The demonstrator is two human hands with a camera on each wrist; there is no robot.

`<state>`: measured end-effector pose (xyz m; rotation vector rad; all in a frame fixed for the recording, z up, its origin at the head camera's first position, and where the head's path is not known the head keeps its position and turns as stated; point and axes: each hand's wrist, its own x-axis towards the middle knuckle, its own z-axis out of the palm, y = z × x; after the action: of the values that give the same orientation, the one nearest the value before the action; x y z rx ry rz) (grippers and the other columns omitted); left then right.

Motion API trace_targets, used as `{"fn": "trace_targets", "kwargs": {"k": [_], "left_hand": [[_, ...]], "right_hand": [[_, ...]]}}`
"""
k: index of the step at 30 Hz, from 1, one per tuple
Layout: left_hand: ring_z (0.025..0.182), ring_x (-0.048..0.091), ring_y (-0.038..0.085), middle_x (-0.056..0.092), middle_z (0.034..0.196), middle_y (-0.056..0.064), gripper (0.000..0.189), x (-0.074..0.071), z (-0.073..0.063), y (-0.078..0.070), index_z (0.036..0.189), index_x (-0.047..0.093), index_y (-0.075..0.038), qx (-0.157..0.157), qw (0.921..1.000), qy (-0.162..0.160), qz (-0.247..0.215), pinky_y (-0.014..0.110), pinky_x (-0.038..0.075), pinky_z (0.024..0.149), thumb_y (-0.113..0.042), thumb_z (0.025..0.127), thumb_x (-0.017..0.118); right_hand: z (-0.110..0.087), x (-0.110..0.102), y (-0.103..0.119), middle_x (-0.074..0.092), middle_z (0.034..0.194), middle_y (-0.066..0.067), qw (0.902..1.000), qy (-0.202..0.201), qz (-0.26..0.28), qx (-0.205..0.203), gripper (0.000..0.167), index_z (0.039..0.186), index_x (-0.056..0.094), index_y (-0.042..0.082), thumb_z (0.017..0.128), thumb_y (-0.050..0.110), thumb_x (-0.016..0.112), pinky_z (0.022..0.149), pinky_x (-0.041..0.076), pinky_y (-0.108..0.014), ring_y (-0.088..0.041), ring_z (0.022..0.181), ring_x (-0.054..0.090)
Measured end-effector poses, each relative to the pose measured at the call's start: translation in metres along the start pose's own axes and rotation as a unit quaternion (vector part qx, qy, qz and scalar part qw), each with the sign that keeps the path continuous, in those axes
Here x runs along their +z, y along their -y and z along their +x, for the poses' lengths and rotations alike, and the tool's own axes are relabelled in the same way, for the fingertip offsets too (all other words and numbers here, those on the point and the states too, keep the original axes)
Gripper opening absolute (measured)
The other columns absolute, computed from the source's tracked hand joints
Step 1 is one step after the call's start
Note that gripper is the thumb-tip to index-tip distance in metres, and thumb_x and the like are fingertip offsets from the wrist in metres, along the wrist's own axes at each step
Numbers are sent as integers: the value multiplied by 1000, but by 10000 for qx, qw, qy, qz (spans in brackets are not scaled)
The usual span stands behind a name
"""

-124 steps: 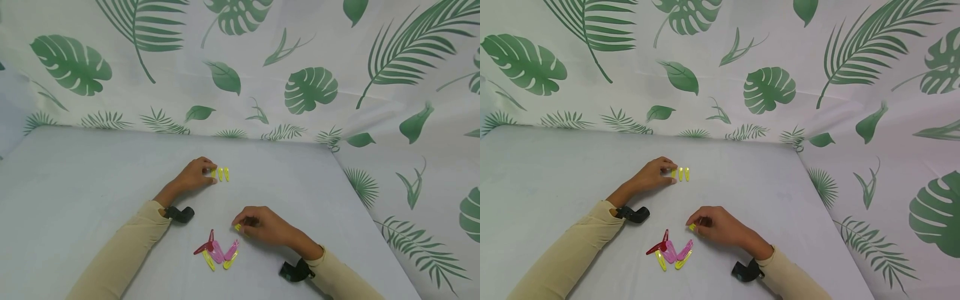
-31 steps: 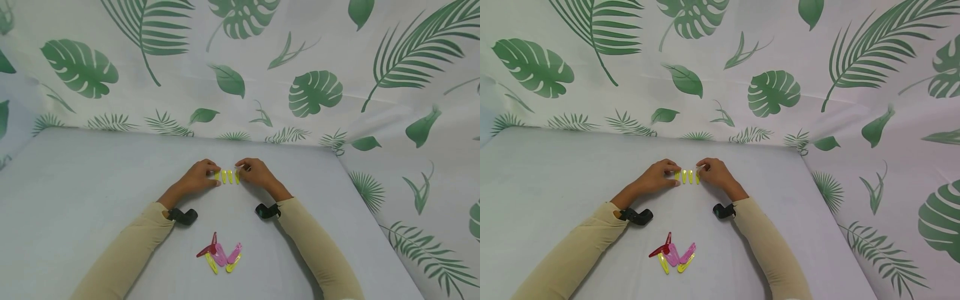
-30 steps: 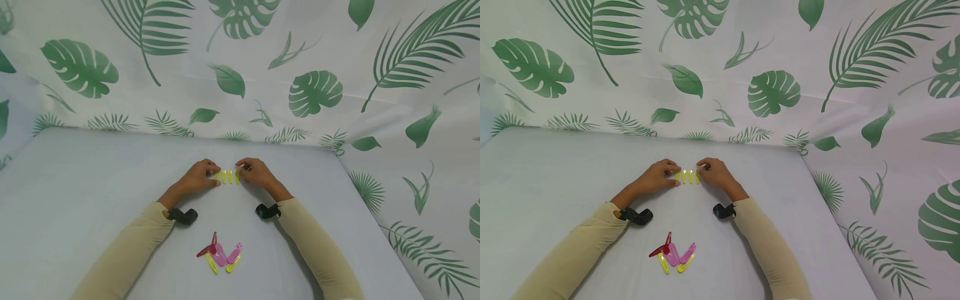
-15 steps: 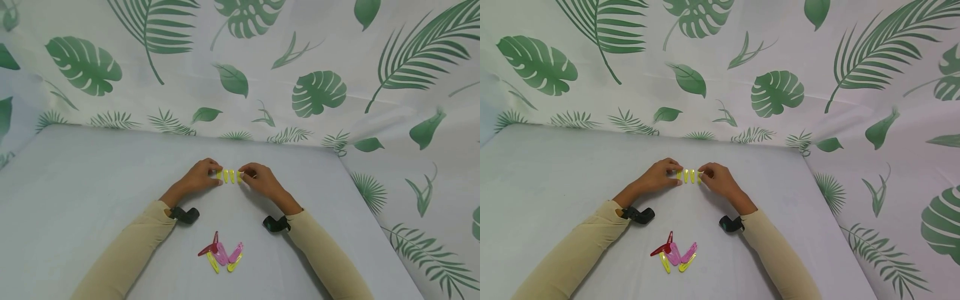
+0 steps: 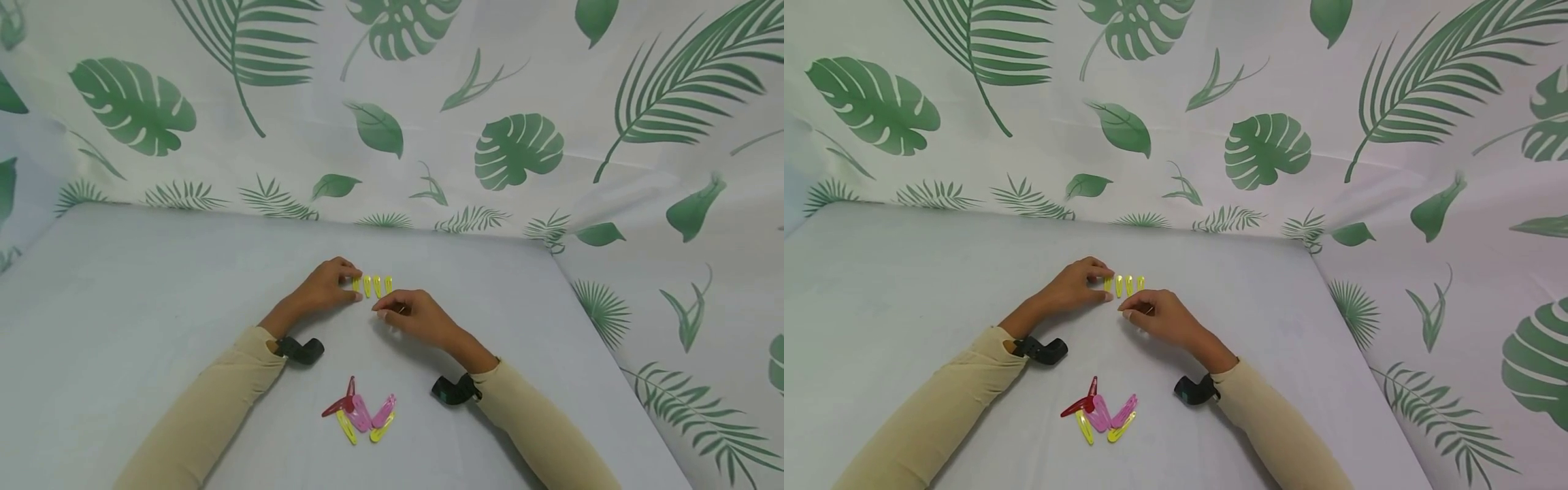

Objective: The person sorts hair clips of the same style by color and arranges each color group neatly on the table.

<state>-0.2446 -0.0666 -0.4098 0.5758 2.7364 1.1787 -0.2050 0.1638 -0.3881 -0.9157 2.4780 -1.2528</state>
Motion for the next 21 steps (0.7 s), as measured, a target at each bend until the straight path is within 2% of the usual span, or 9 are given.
{"fn": "trace_targets", "kwargs": {"k": [5,11,21], "left_hand": [[107,53,26,54,126,13,48,0,0,1,129,63,-2,-11,10000,-15,-26,40,44,90,-17,85,76],[108,53,27,55,126,13,48,1,-1,1,128,63,-3,-9,10000,-48,-85,40,44,91,-16,85,77],[106,53,28,55,125,15,48,1,-1,1,128,63,-1,134,9999,-92,-50,41,45,90,-16,85,77]], "right_hand": [[-6,11,11,70,98,-8,9983,445,291,-247,16,106,70,0,93,3,61,68,53,-29,-14,76,63],[-15,24,20,70,105,-6,9935,977,479,-335,20,110,70,2,92,0,62,81,52,-29,-11,93,62],[-30,39,35,68,100,1,9816,1679,632,-658,21,110,70,5,89,2,68,84,51,-29,-8,91,62]]}}
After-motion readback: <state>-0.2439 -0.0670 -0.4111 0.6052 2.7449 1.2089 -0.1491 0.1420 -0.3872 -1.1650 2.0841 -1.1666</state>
